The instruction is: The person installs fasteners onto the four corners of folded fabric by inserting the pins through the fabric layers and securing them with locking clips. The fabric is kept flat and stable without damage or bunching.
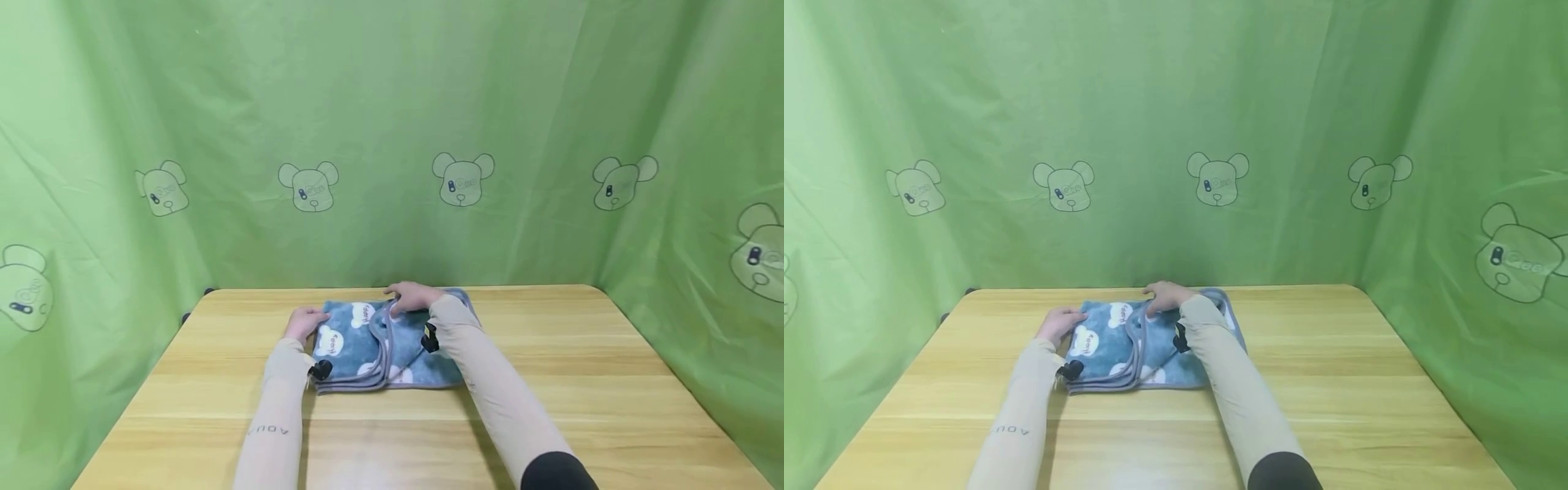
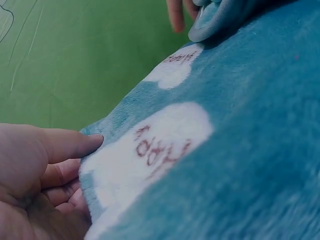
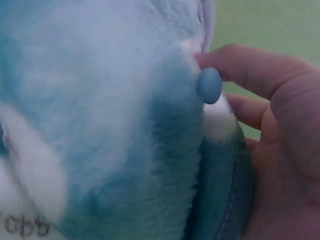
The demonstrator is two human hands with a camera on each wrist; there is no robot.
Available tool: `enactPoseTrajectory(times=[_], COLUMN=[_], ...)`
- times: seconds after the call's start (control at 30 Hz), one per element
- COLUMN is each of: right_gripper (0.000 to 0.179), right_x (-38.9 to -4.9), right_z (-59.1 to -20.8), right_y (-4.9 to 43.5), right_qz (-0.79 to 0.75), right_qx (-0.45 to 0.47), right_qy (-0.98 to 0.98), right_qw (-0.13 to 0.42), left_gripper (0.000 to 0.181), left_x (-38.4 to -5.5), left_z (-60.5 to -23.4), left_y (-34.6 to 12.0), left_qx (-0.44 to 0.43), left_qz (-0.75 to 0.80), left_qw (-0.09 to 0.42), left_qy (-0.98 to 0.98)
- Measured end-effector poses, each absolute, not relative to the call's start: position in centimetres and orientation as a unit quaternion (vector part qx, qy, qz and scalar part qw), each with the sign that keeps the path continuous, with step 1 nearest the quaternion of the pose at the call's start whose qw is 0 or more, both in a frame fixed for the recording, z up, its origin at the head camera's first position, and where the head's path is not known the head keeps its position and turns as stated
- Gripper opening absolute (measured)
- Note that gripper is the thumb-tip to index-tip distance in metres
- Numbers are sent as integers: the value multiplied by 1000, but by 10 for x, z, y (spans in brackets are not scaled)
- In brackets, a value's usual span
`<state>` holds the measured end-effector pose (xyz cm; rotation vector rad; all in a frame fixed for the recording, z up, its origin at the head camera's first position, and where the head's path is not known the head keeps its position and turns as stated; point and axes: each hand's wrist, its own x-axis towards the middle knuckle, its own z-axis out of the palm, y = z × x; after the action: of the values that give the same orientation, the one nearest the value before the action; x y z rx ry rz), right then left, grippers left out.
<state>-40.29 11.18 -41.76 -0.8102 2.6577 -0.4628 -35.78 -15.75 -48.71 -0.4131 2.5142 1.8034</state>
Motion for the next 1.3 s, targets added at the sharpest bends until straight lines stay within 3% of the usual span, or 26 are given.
enactPoseTrajectory(times=[0.37,0.83,1.07,1.3], right_gripper=[65,18,17,23], right_x=[-407,-409,-399,-371], right_z=[-419,-417,-399,-372], right_y=[111,104,116,154], right_qz=[-188,-144,-169,-178], right_qx=[-265,-300,-347,-402], right_qy=[926,931,912,894], right_qw=[195,151,139,87], left_gripper=[30,30,30,29], left_x=[-356,-360,-357,-356], left_z=[-483,-486,-483,-482], left_y=[-159,-161,-161,-160], left_qx=[-129,-127,-122,-127], left_qz=[575,571,574,584], left_qw=[16,18,22,29], left_qy=[808,810,810,801])
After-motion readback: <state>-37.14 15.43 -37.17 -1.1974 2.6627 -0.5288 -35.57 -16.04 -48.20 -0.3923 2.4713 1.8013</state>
